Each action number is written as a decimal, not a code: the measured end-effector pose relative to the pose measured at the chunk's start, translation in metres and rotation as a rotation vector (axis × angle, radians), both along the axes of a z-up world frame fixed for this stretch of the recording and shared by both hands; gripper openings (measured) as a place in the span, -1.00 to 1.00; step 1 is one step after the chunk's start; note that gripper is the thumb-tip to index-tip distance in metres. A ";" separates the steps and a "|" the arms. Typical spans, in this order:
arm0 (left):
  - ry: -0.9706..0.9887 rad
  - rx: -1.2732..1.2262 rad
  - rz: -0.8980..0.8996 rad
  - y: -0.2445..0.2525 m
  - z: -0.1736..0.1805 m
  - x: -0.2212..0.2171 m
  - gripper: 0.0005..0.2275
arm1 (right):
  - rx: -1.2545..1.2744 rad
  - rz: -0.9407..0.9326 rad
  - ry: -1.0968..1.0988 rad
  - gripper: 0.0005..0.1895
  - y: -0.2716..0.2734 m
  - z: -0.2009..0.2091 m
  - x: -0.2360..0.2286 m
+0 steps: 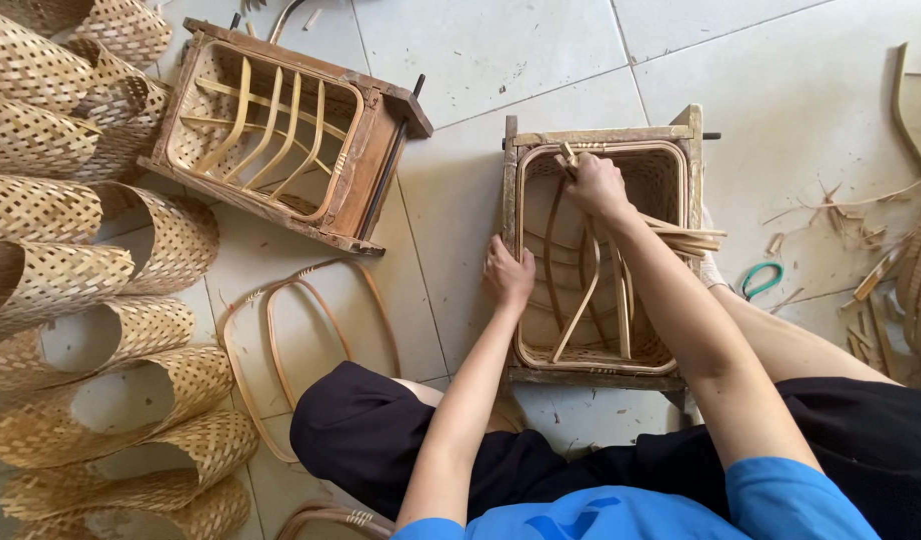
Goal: The person sits on the floor and assembles a rectangular woven basket by inserting thin bamboo strips into a wooden mold. They use a hammer to tap the strips into place, adjust the frame, and remove the finished basket from the mold.
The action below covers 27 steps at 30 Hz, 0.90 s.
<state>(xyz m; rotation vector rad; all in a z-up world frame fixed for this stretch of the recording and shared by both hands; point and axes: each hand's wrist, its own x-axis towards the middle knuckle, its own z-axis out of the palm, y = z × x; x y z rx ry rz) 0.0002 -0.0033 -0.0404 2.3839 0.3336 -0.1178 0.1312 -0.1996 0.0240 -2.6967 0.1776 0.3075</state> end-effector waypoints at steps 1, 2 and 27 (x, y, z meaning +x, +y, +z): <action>-0.033 0.014 0.005 0.000 -0.001 0.001 -0.41 | 0.020 -0.035 0.030 -0.71 0.002 0.002 -0.002; -0.067 0.025 0.009 0.000 -0.002 0.004 -0.41 | 0.039 -0.070 0.060 -0.67 0.004 0.007 -0.002; 0.182 -1.450 -0.528 -0.050 0.148 -0.016 -0.58 | 1.422 -0.131 0.239 -0.34 0.036 0.214 -0.069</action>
